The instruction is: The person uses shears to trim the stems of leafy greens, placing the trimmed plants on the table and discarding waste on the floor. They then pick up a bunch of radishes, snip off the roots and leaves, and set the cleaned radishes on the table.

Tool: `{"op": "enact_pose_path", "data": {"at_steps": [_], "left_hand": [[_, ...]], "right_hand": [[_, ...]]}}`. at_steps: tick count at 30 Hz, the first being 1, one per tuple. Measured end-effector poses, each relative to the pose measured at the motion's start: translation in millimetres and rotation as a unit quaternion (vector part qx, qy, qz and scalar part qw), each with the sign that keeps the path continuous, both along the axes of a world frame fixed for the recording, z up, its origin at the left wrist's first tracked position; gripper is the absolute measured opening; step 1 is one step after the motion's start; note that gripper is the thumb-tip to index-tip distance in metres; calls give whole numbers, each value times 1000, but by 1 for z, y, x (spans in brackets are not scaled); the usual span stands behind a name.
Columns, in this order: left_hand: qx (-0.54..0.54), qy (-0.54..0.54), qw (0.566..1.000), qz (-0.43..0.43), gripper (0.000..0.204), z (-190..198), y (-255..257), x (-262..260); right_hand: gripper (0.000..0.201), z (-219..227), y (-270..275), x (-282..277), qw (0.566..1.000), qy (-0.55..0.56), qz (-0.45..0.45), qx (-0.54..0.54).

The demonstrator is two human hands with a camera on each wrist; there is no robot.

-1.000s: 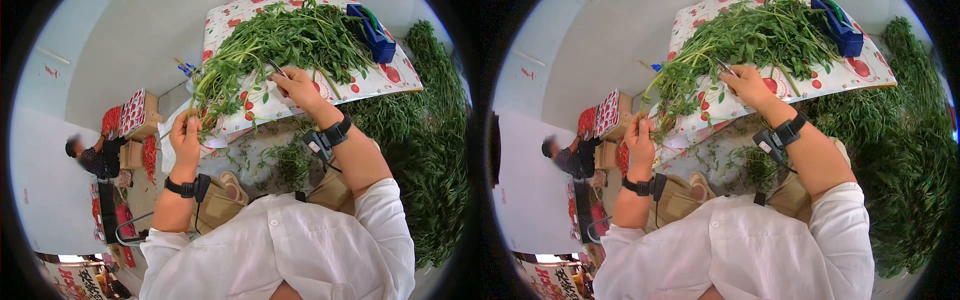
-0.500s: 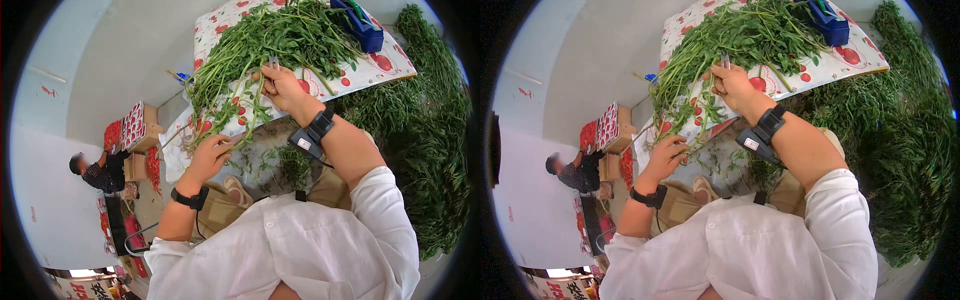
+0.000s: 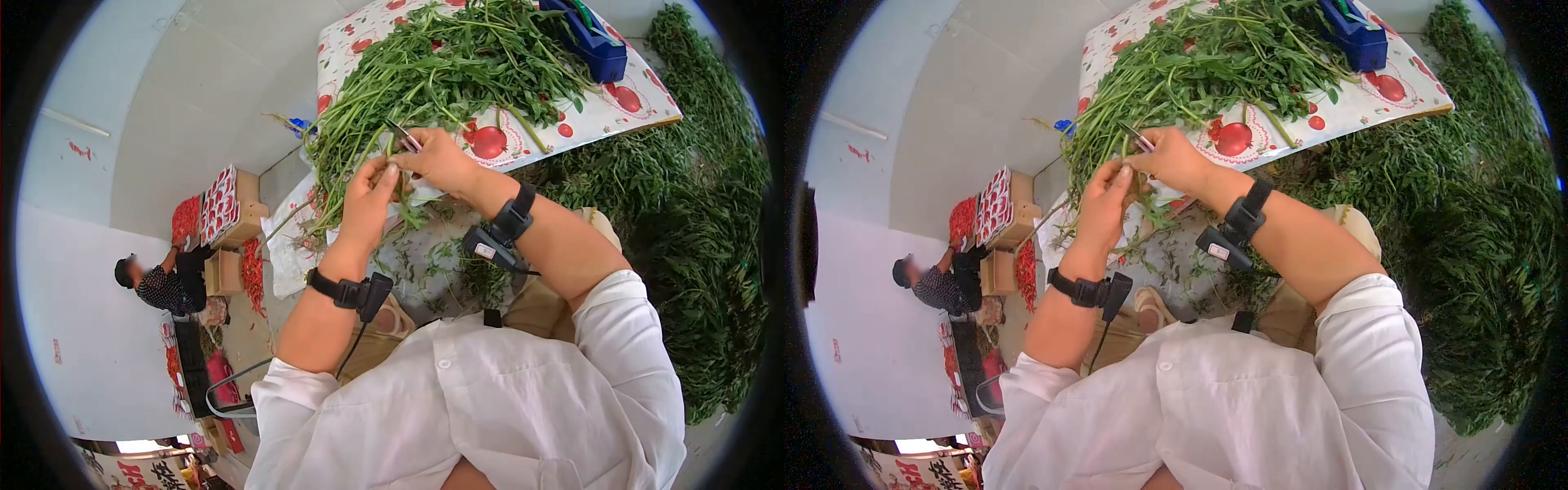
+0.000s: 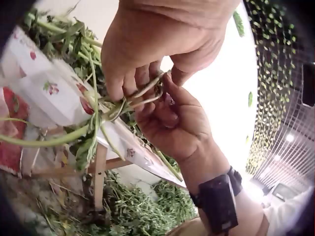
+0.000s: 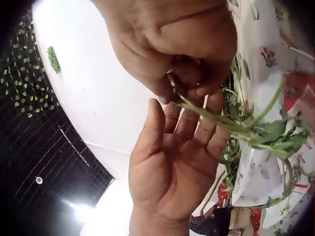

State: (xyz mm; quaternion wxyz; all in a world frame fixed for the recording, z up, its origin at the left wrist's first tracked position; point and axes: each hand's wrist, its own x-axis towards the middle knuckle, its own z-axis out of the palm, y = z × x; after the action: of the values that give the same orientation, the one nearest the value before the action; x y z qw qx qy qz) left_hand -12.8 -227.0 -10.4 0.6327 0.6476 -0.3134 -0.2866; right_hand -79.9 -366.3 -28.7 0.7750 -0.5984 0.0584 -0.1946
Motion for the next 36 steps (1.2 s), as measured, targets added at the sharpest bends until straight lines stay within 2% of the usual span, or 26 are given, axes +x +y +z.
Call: {"op": "enact_pose_path", "data": {"at_steps": [1, 5, 8, 11, 12, 15, 16, 19, 22, 25, 29, 33, 34, 36], "left_hand": [[4, 44, 999, 1, 33, 0, -2, 2], [30, 28, 999, 2, 29, 14, -1, 4], [45, -5, 999, -6, 29, 25, 6, 15], [95, 15, 995, -32, 30, 41, 18, 25], [103, -12, 994, -18, 31, 44, 22, 28], [43, 31, 998, -36, 31, 55, 35, 50], [8, 37, 998, -44, 29, 59, 39, 54], [-114, 77, 990, -25, 27, 68, 40, 57], [-150, 99, 983, -44, 27, 69, 36, 54], [-166, 107, 979, -46, 26, 64, 28, 49], [-174, 133, 975, -35, 28, 63, 17, 46], [-171, 163, 971, -31, 28, 67, 2, 45], [-166, 158, 973, -35, 27, 67, -2, 46], [-153, 149, 976, -41, 26, 67, -12, 48]], "right_hand": [[16, 2, -5, -1, 999, 12, -15, -40], [19, -1, -38, 3, 986, 48, -123, -101], [21, -3, -67, 4, 979, 54, -188, -63], [26, 1, -92, 2, 975, 61, -215, 12], [29, 0, -96, -2, 969, 37, -241, 38], [29, -8, -116, -1, 960, 85, -258, 73], [14, -7, -114, -2, 956, 84, -268, 85], [13, 1, -112, -7, 955, 123, -270, 14], [18, 10, -106, -11, 943, 86, -319, -27], [26, 16, -98, -19, 939, 8, -342, -13], [31, 22, -68, -34, 974, -48, -217, 47], [31, 28, -51, -43, 985, -31, -141, 99], [32, 23, -56, -44, 985, 4, -140, 103], [34, 17, -79, -41, 960, 49, -275, 34]]}}
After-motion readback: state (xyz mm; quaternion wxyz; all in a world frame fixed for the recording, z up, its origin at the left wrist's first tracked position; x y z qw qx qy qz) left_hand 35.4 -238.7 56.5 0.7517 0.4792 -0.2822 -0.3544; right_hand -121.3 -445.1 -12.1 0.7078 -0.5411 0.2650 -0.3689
